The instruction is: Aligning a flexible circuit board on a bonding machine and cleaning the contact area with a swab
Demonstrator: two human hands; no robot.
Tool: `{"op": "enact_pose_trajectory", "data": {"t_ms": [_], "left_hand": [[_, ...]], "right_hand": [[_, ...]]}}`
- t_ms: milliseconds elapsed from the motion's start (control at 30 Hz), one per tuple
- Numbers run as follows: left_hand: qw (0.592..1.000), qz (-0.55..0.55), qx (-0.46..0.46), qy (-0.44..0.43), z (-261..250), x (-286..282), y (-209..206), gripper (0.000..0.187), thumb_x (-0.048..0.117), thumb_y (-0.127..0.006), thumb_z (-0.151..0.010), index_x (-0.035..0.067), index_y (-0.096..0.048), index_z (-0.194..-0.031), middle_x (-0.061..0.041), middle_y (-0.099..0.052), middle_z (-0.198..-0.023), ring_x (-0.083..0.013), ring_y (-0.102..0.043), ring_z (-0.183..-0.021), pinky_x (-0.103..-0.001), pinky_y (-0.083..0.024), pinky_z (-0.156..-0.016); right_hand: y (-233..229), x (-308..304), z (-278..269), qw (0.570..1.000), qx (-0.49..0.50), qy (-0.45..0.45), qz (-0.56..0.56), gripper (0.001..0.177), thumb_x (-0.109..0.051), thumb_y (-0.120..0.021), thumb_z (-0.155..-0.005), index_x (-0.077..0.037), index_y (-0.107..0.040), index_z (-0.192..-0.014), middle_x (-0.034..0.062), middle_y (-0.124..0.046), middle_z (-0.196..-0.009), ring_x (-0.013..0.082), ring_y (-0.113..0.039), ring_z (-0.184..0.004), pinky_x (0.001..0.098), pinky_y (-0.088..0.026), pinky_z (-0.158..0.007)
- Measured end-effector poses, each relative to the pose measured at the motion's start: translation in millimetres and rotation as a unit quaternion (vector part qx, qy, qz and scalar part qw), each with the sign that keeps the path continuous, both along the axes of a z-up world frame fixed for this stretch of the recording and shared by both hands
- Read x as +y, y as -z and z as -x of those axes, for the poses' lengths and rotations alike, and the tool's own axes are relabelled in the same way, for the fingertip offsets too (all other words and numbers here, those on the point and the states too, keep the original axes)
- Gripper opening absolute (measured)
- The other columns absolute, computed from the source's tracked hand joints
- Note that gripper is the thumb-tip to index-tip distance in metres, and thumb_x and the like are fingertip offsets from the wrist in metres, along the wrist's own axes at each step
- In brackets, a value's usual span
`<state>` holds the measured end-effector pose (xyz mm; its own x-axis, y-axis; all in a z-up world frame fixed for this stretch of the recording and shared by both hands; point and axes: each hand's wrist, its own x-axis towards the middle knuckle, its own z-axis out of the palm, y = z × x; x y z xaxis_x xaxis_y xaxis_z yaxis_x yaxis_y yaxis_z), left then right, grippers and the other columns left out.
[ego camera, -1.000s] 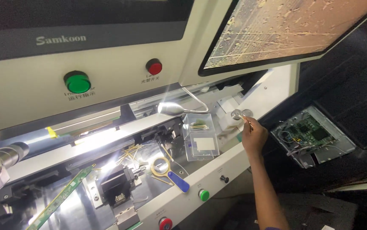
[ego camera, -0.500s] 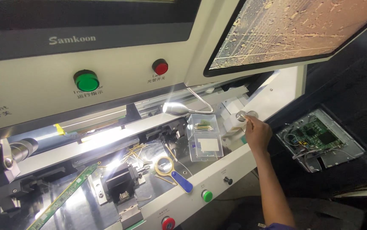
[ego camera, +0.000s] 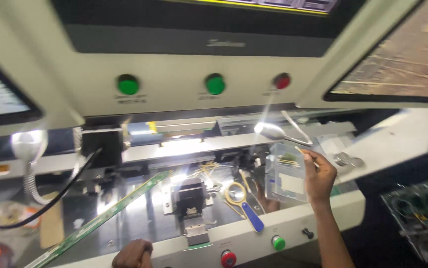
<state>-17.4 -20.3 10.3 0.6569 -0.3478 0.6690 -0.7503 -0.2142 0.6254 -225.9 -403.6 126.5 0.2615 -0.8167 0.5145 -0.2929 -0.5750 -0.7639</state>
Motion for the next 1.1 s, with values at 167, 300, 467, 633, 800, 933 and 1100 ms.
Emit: {"op": "enact_pose_trajectory", "data": {"t_ms": [167, 300, 467, 633, 800, 933, 1100], "left_hand": [[0.999, -0.034, -0.017, 0.025, -10.0, 24.3, 10.7, 0.024, -0.011, -0.041, -0.058, 0.012, -0.046, -0.055, 0.000, -0.040, -0.048, -0.0181, -0.037, -0.041, -0.031, -0.028, -0.041], [0.999, -0.016, -0.020, 0.034, -12.7, 26.1, 10.9, 0.025, -0.013, -0.040, -0.058, 0.011, -0.047, -0.055, 0.000, -0.040, -0.048, -0.0171, -0.036, -0.041, -0.029, -0.027, -0.040], [0.999, -0.023, -0.012, 0.041, -17.5, 29.8, 15.4, 0.025, -0.013, -0.040, -0.058, 0.010, -0.048, -0.055, -0.001, -0.040, -0.048, -0.0169, -0.035, -0.040, -0.031, -0.025, -0.039], [0.998, -0.023, -0.009, 0.050, -19.9, 31.1, 15.4, 0.027, -0.015, -0.042, -0.061, 0.011, -0.047, -0.056, -0.001, -0.039, -0.048, -0.0173, -0.034, -0.041, -0.031, -0.025, -0.040], [0.999, -0.029, -0.020, 0.040, -20.8, 30.8, 17.0, 0.025, -0.014, -0.039, -0.057, 0.011, -0.046, -0.056, -0.001, -0.037, -0.050, -0.0174, -0.034, -0.042, -0.030, -0.025, -0.041], [0.998, -0.035, -0.015, 0.047, -21.8, 33.1, 22.5, 0.025, -0.013, -0.039, -0.055, 0.010, -0.048, -0.056, -0.001, -0.041, -0.048, -0.0166, -0.035, -0.041, -0.031, -0.024, -0.039], [0.998, -0.041, -0.010, 0.054, -21.0, 32.1, 20.7, 0.024, -0.013, -0.040, -0.057, 0.009, -0.049, -0.056, -0.002, -0.044, -0.049, -0.0179, -0.039, -0.041, -0.031, -0.027, -0.040]], "right_hand": [[-7.5, 78.3, -116.6, 0.977, 0.057, -0.189, 0.075, 0.017, -0.004, -0.059, -0.092, 0.001, -0.073, -0.101, 0.0113, -0.075, -0.089, 0.0119, -0.060, -0.066, 0.0227, -0.049, -0.058], [3.3, 102.6, -188.4, 0.924, 0.091, -0.292, 0.228, 0.014, -0.002, -0.064, -0.087, -0.003, -0.074, -0.096, 0.0092, -0.076, -0.090, 0.0190, -0.074, -0.078, 0.0293, -0.059, -0.073], [19.4, 109.0, -227.0, 0.915, 0.134, -0.293, 0.243, 0.012, -0.007, -0.063, -0.089, -0.012, -0.074, -0.093, -0.0010, -0.056, -0.071, 0.0118, -0.048, -0.054, 0.0291, -0.036, -0.049], [25.0, 110.6, -234.9, 0.905, 0.169, -0.284, 0.269, 0.024, -0.009, -0.066, -0.090, -0.017, -0.077, -0.110, -0.0037, -0.040, -0.049, 0.0086, -0.034, -0.045, 0.0304, -0.026, -0.043], [23.8, 103.5, -231.1, 0.892, 0.193, -0.274, 0.305, 0.029, -0.007, -0.066, -0.089, -0.020, -0.075, -0.113, -0.0030, -0.048, -0.057, 0.0133, -0.038, -0.046, 0.0321, -0.031, -0.043], [23.1, 105.2, -230.1, 0.901, 0.184, -0.268, 0.287, 0.025, -0.007, -0.064, -0.088, -0.017, -0.075, -0.108, -0.0012, -0.074, -0.086, 0.0153, -0.058, -0.054, 0.0303, -0.040, -0.046], [38.5, 96.9, -235.8, 0.874, 0.254, -0.271, 0.314, 0.037, -0.010, -0.067, -0.088, -0.026, -0.070, -0.121, -0.0105, -0.029, -0.043, 0.0064, -0.022, -0.041, 0.0286, -0.018, -0.038]]}}
